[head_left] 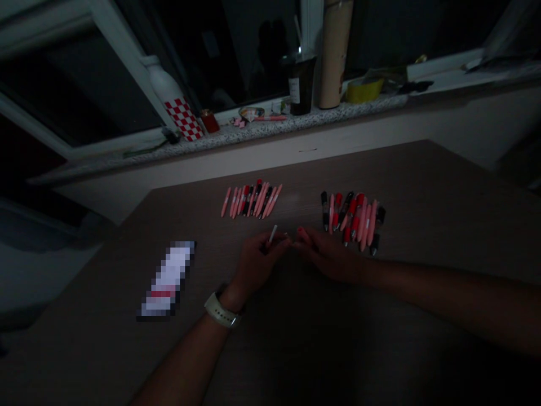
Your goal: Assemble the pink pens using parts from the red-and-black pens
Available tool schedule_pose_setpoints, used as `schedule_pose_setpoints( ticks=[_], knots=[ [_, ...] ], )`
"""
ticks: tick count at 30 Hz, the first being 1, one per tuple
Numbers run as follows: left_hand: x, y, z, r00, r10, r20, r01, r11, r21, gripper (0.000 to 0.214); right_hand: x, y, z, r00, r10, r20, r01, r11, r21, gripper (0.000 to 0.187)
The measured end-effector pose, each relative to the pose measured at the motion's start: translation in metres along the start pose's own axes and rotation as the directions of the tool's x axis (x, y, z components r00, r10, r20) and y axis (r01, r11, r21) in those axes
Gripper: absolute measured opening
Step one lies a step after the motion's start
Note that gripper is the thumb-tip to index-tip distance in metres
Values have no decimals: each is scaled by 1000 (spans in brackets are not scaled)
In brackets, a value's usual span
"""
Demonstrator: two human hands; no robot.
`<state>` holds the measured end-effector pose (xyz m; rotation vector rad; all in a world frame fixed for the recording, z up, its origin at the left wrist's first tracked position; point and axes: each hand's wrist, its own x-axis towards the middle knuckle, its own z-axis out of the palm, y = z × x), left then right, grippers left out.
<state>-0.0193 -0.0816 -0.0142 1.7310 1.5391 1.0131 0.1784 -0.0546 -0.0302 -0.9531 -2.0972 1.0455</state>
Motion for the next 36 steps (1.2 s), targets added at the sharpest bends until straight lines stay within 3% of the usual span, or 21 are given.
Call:
schedule_pose_setpoints(
  ticks=[7,14,19,26,36],
  knots=[
    [-2,2,2,999,15,37,-15,1000,-2,29,-2,-4,-3,994,-101,41,97,992,86,29],
    [-2,7,0,992,28,123,-25,999,-26,28,-4,-2,-1,1000,12,-12,-11,994,112,30],
    [-2,7,-1,983,50,177,-50,999,-4,31,-4,-4,-3,1000,-23,-6,24,991,131,41],
    [-2,3,-1,981,8,194,-7,1000,-8,32,-3,-1,-1,998,-36,48,26,980,197,31],
    [-4,7,0,987,-4,160,2,1000,12,35,-5,-5,-2,999,15,-48,-9,992,127,28]
  ],
)
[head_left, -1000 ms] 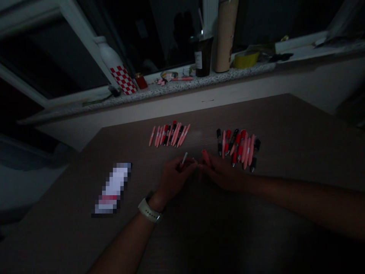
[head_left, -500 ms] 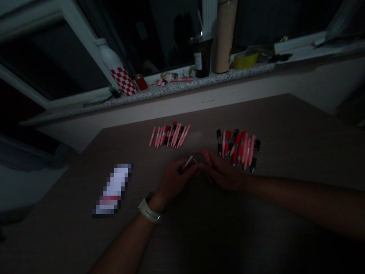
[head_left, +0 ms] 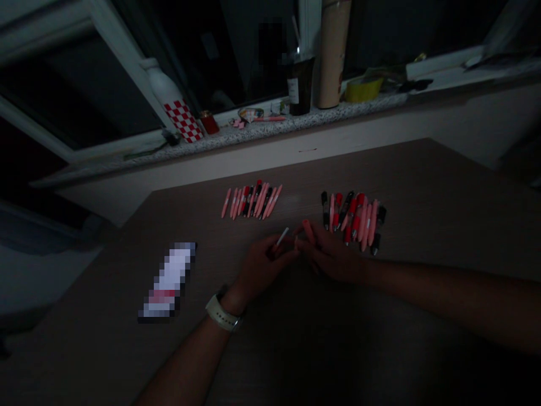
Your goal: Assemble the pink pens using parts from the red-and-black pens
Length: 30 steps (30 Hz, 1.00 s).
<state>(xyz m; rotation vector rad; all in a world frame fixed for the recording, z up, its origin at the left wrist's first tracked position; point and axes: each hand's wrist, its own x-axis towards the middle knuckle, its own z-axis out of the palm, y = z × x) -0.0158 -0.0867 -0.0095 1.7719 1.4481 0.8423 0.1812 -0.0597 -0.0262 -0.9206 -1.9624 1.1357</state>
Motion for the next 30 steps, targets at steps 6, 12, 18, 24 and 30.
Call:
schedule_pose_setpoints(
  ticks=[6,12,18,24,30],
  knots=[
    [0,2,-1,1000,21,-9,-21,1000,0,35,0,3,2,998,67,-10,-66,996,67,21],
    [2,-3,-2,994,32,-104,-30,999,16,34,0,-4,1,995,75,60,-79,994,75,23],
    [2,-3,-1,997,21,-80,-19,1000,15,33,0,0,1,996,77,48,-78,997,12,27],
    [1,-1,-1,997,11,-82,-9,999,33,33,1,1,2,995,71,72,-71,997,6,27],
    [1,0,-2,994,37,-105,-26,994,102,31,1,2,3,992,68,105,-70,997,15,24]
  ],
)
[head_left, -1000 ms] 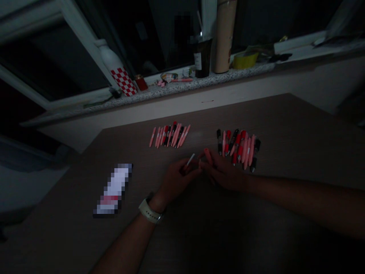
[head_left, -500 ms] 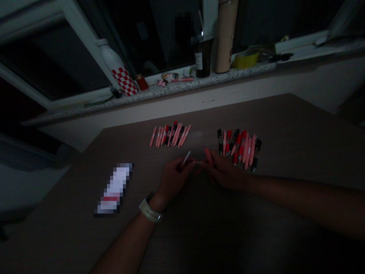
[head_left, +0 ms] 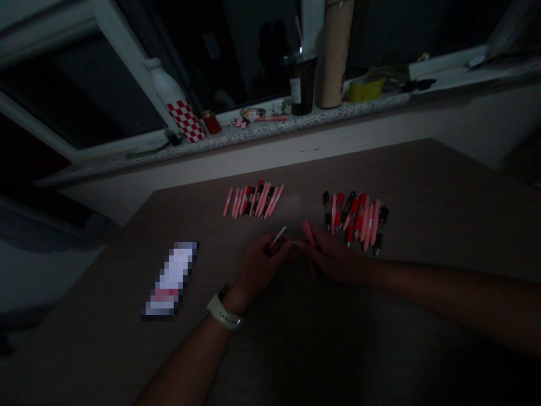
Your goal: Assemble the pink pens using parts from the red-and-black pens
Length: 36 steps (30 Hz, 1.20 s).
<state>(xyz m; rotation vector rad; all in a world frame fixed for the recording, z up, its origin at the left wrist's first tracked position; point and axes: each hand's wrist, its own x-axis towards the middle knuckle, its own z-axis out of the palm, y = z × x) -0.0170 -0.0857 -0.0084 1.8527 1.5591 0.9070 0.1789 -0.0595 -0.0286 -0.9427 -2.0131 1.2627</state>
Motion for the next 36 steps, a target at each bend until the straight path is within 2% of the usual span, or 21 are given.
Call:
schedule_pose_setpoints(
  ticks=[6,9,13,15,18,21,27,33,36],
  knots=[
    [-1,0,1,1000,14,3,-14,1000,26,29,0,1,1,1000,-11,27,10,999,39,28],
    [-1,0,1,999,-6,-51,5,1000,-8,30,0,-1,0,999,-29,32,27,998,53,30],
    [0,1,-3,983,-41,-177,33,998,-49,28,1,-1,-1,995,-96,26,98,991,-91,29],
    [0,1,-4,978,-42,-205,30,998,-60,26,2,2,-1,991,-116,60,125,976,-180,29],
    [0,2,-4,985,-11,-172,0,998,-61,24,2,6,1,987,-104,119,133,954,-269,24],
    [0,2,-4,992,25,-125,-31,998,-50,23,1,7,2,989,-95,115,127,943,-306,22],
    [-1,2,-5,987,-9,-161,-4,997,-79,25,2,5,2,992,-115,46,123,946,-301,24],
    [0,1,-5,990,18,-141,-24,999,-36,26,2,9,3,991,-129,34,133,934,-331,22],
    [-1,0,-4,983,-18,-183,7,998,-62,27,2,8,3,993,-116,38,122,933,-339,24]
  ],
)
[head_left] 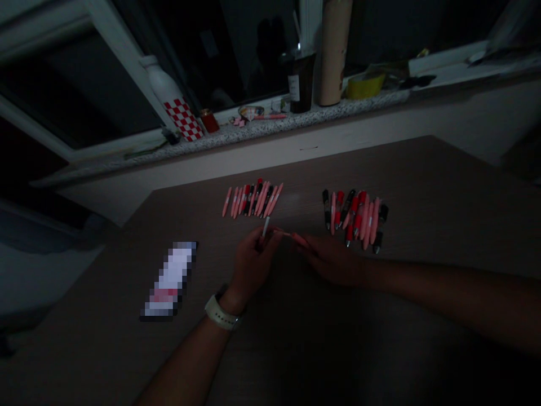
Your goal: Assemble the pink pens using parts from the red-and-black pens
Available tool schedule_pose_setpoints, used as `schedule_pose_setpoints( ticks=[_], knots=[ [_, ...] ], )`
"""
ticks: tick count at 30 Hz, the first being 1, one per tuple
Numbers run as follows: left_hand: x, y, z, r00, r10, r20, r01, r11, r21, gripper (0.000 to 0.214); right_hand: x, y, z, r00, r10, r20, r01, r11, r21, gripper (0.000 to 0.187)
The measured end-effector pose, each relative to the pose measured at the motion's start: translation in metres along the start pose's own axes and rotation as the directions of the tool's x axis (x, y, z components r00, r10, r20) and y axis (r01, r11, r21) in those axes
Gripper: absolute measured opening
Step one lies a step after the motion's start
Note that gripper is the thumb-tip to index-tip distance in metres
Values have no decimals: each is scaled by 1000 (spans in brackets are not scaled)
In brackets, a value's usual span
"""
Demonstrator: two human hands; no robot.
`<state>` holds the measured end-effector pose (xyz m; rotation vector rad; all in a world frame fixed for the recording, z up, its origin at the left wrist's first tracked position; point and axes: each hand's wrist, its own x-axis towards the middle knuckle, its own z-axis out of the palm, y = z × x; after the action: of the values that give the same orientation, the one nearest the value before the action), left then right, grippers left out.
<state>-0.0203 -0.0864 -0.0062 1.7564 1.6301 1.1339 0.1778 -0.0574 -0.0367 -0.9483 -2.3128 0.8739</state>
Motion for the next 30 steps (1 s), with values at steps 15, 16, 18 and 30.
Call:
schedule_pose_setpoints(
  ticks=[15,16,18,30],
  knots=[
    [0,-1,0,966,237,104,-246,966,78,19,-4,1,0,1000,-13,17,16,978,-210,28],
    [0,-2,0,958,258,122,-268,961,72,20,-4,1,0,1000,-15,17,18,974,-226,30],
    [0,-4,0,945,289,155,-303,950,73,22,-5,1,0,1000,-11,22,16,968,-249,32],
    [-4,-3,2,945,239,224,-247,969,6,39,2,3,-1,991,94,-91,-75,979,188,24]
  ],
)
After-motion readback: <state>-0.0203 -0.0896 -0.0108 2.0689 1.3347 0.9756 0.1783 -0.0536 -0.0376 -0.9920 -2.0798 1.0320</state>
